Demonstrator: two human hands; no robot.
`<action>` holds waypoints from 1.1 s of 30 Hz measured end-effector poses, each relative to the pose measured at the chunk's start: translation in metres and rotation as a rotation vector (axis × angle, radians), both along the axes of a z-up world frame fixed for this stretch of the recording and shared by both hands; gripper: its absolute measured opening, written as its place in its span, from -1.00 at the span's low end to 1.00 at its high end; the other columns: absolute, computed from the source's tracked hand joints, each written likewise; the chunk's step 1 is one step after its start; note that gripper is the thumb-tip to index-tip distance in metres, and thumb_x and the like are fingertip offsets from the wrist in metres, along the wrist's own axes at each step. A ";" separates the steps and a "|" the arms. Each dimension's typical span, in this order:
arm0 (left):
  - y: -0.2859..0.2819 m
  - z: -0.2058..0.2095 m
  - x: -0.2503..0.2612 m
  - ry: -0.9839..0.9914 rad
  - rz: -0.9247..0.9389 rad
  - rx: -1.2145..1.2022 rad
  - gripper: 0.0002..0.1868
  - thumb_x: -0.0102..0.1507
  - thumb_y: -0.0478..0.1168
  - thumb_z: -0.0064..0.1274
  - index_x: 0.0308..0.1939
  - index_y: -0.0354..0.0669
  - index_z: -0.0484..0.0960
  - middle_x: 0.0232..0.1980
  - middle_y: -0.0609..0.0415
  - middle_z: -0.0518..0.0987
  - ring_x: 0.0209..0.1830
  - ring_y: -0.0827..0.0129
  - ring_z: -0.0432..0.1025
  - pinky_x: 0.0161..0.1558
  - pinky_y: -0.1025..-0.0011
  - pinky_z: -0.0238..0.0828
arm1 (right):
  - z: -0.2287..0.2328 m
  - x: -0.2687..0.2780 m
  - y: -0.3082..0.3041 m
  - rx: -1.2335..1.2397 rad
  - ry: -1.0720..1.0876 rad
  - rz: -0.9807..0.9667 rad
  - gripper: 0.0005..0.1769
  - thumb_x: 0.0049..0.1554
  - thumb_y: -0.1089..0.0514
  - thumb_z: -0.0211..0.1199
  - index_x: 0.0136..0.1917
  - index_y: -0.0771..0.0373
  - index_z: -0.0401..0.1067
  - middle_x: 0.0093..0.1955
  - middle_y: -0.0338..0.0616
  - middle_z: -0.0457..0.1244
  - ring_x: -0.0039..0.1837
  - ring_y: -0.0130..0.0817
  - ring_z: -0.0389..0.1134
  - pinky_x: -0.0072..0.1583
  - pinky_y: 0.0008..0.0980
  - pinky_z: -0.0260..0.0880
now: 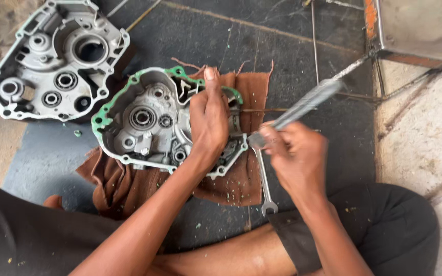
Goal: The person scrapes material from the surface of a motorcycle engine crankcase with a metal tool. They then apply a substance from a tube to the rim of the engine part by hand while sitting on the floor.
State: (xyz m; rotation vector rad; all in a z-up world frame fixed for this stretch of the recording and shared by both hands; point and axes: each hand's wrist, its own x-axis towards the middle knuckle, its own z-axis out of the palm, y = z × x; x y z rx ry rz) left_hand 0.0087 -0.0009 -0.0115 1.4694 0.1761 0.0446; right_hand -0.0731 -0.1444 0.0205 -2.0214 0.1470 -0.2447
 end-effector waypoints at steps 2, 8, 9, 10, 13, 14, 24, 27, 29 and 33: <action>0.003 -0.001 -0.002 0.045 0.008 0.014 -0.18 0.38 0.42 -0.50 -0.75 -0.07 0.23 -0.70 0.27 0.20 -0.65 0.53 0.08 -0.59 0.35 0.00 | 0.003 0.003 -0.001 -0.094 0.038 0.014 -0.85 0.19 0.21 0.34 -0.04 0.36 0.57 -0.28 -0.13 0.44 -0.28 -0.55 0.40 -0.25 -0.52 0.36; 0.003 -0.004 -0.001 0.042 0.013 0.004 -0.20 0.38 0.42 -0.48 -0.73 -0.05 0.21 -0.69 0.27 0.19 -0.65 0.53 0.04 -0.59 0.34 -0.03 | 0.005 0.004 -0.005 -0.128 0.035 0.004 -0.85 0.18 0.19 0.35 -0.05 0.35 0.58 -0.27 -0.13 0.44 -0.29 -0.55 0.40 -0.25 -0.51 0.37; 0.004 -0.005 -0.001 0.012 0.013 -0.009 -0.21 0.39 0.42 -0.46 -0.72 -0.05 0.21 -0.67 0.28 0.19 -0.63 0.54 0.04 -0.59 0.34 -0.03 | 0.004 0.003 -0.006 -0.153 0.067 0.004 -0.86 0.18 0.20 0.33 -0.04 0.33 0.57 -0.24 -0.16 0.45 -0.28 -0.56 0.44 -0.24 -0.53 0.41; 0.000 -0.005 0.002 -0.028 0.003 -0.031 -0.22 0.39 0.41 -0.45 -0.70 -0.05 0.22 -0.65 0.29 0.19 -0.62 0.54 0.04 -0.58 0.34 -0.03 | 0.004 0.000 -0.006 -0.156 0.068 0.000 -0.86 0.18 0.20 0.33 -0.04 0.33 0.57 -0.24 -0.16 0.45 -0.28 -0.56 0.44 -0.24 -0.53 0.41; -0.002 -0.007 0.006 0.065 0.018 0.029 -0.20 0.38 0.42 -0.50 -0.73 -0.04 0.22 -0.69 0.29 0.20 -0.65 0.56 0.07 -0.60 0.36 -0.02 | 0.003 0.005 -0.006 0.039 -0.008 0.042 -0.88 0.17 0.27 0.33 -0.03 0.37 0.56 -0.20 -0.14 0.46 -0.18 -0.59 0.46 -0.15 -0.56 0.52; 0.000 -0.008 0.005 0.071 0.024 0.037 -0.20 0.38 0.42 -0.50 -0.73 -0.04 0.22 -0.69 0.29 0.20 -0.65 0.56 0.07 -0.60 0.36 -0.02 | 0.003 0.005 -0.006 0.045 -0.001 0.028 -0.89 0.19 0.28 0.33 -0.05 0.41 0.55 -0.21 -0.12 0.45 -0.21 -0.58 0.45 -0.17 -0.56 0.49; 0.001 -0.006 0.000 0.020 0.004 0.018 -0.22 0.38 0.42 -0.47 -0.70 -0.05 0.23 -0.67 0.29 0.19 -0.62 0.55 0.06 -0.59 0.36 -0.04 | 0.007 0.003 -0.002 0.008 0.085 0.026 -0.87 0.16 0.29 0.36 -0.08 0.44 0.58 -0.27 -0.11 0.45 -0.27 -0.56 0.41 -0.21 -0.57 0.45; -0.001 -0.005 0.006 0.003 0.003 0.020 -0.22 0.37 0.43 -0.47 -0.70 -0.04 0.25 -0.66 0.30 0.21 -0.62 0.57 0.07 -0.58 0.37 -0.02 | 0.007 0.004 -0.005 0.123 0.004 -0.004 -0.87 0.18 0.30 0.32 -0.04 0.44 0.54 -0.20 -0.14 0.45 -0.19 -0.59 0.46 -0.16 -0.59 0.51; 0.002 -0.007 -0.002 0.018 0.011 0.027 -0.22 0.38 0.43 -0.46 -0.68 -0.05 0.24 -0.64 0.31 0.20 -0.60 0.57 0.06 -0.58 0.37 -0.04 | 0.003 -0.001 0.000 0.126 0.073 0.029 -0.88 0.18 0.31 0.33 -0.05 0.45 0.56 -0.22 -0.09 0.44 -0.22 -0.56 0.42 -0.19 -0.57 0.45; -0.002 -0.006 0.005 -0.004 -0.008 0.024 -0.22 0.38 0.45 -0.48 -0.69 -0.03 0.21 -0.66 0.29 0.18 -0.62 0.56 0.03 -0.59 0.38 -0.06 | 0.004 0.003 -0.003 0.085 0.014 -0.009 -0.87 0.17 0.31 0.31 -0.02 0.42 0.56 -0.18 -0.10 0.46 -0.18 -0.58 0.46 -0.16 -0.61 0.49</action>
